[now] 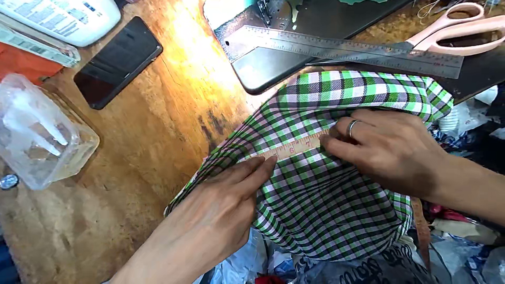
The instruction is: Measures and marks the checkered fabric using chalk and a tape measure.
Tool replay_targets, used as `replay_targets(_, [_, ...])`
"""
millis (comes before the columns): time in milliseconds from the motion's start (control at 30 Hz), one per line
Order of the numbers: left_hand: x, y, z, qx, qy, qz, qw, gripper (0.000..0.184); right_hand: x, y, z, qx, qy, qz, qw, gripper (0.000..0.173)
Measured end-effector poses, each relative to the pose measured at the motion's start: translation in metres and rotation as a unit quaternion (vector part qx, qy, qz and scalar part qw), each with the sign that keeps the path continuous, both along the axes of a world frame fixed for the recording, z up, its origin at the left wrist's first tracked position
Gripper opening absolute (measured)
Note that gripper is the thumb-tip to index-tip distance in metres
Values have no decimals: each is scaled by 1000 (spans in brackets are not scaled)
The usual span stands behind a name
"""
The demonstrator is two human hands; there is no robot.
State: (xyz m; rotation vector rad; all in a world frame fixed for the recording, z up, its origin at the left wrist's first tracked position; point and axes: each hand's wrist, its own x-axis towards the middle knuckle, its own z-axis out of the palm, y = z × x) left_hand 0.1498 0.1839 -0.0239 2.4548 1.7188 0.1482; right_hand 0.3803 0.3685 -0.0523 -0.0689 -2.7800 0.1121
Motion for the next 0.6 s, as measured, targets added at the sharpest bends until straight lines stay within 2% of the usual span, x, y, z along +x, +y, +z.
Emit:
replay_targets(100, [5, 9, 6, 3, 23, -12, 1000, 33, 1, 2, 2, -2, -5, 4, 1000, 23])
replay_targets(233, [27, 19, 2, 46, -22, 42, 998, 33, 1, 4, 3, -11, -4, 17, 1000, 24])
replay_targets(333, [45, 21, -10, 81, 7, 104, 991, 49, 1, 11, 11, -28, -47, 22, 998, 23])
replay_targets(467, [56, 22, -19, 92, 55, 132, 985, 58, -1, 20, 30, -129, -124, -13, 984, 30])
replay_targets(533, [57, 22, -19, 94, 54, 127, 986, 57, -5, 26, 42, -195, -170, -48, 965, 43])
replay_targets(600, [56, 21, -19, 96, 54, 118, 987, 57, -15, 31, 49, -293, -181, -56, 937, 40])
